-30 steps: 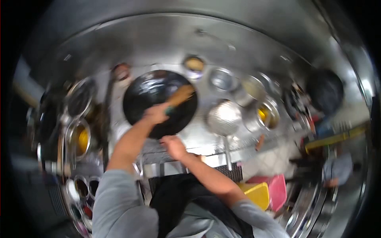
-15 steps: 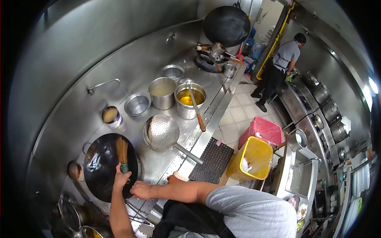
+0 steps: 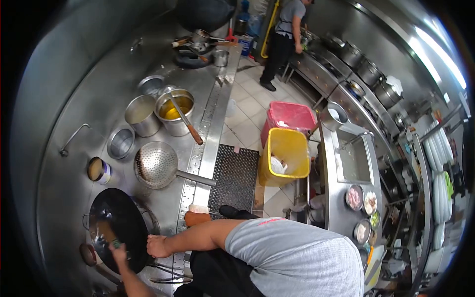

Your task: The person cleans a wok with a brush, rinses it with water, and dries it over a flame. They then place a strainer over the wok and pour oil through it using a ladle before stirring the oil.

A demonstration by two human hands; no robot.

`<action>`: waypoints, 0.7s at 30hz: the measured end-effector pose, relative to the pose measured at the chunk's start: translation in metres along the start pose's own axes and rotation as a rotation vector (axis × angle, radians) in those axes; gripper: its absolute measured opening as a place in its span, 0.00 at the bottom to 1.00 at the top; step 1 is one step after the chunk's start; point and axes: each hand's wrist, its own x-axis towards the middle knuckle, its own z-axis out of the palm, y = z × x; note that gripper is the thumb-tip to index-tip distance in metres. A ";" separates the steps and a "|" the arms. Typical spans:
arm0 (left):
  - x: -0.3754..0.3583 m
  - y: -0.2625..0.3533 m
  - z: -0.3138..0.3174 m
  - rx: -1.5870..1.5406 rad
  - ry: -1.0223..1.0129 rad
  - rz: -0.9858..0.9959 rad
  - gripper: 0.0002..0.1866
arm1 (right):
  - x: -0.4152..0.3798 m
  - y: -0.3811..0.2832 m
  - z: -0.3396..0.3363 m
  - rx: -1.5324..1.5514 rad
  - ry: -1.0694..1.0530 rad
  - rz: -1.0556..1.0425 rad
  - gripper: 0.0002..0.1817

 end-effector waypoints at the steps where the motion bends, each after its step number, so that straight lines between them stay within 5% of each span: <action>1: 0.003 -0.001 0.035 0.050 -0.123 0.054 0.39 | 0.002 0.002 0.001 0.001 0.006 0.010 0.10; 3: -0.071 0.130 0.053 -0.179 -0.264 -0.144 0.38 | 0.008 0.000 0.007 -0.091 -0.200 0.047 0.10; 4: -0.086 0.146 0.046 -0.181 -0.309 -0.026 0.39 | 0.007 -0.003 0.010 -0.114 -0.202 0.066 0.10; 6: -0.131 0.199 -0.018 0.077 -0.569 -0.137 0.43 | 0.004 -0.005 -0.024 -0.094 -0.201 0.023 0.12; 8: -0.113 0.126 -0.067 0.257 -0.847 0.102 0.50 | 0.002 -0.003 -0.036 -0.016 -0.186 0.044 0.12; 9: -0.096 0.079 -0.094 0.525 -0.830 0.248 0.53 | 0.002 0.010 0.006 -0.010 -0.195 0.001 0.11; 10: -0.086 0.052 -0.125 0.631 -0.786 0.074 0.50 | 0.000 0.007 -0.014 -0.065 -0.127 -0.091 0.11; 11: -0.090 0.064 -0.151 1.036 -0.626 0.004 0.45 | 0.002 0.013 -0.003 -0.039 -0.098 -0.153 0.10; 12: -0.102 0.078 -0.161 1.093 -0.210 -0.181 0.37 | 0.006 0.000 -0.030 0.024 -0.204 -0.066 0.10; 13: -0.107 0.095 -0.170 0.902 0.055 -0.292 0.33 | 0.006 -0.003 -0.031 0.029 -0.230 -0.037 0.11; 16: -0.095 0.091 -0.151 0.509 0.348 -0.267 0.37 | 0.012 -0.007 -0.037 0.027 -0.271 -0.011 0.12; 21: -0.073 0.079 0.001 0.244 -0.040 -0.211 0.45 | 0.011 -0.012 -0.049 0.014 -0.254 -0.015 0.11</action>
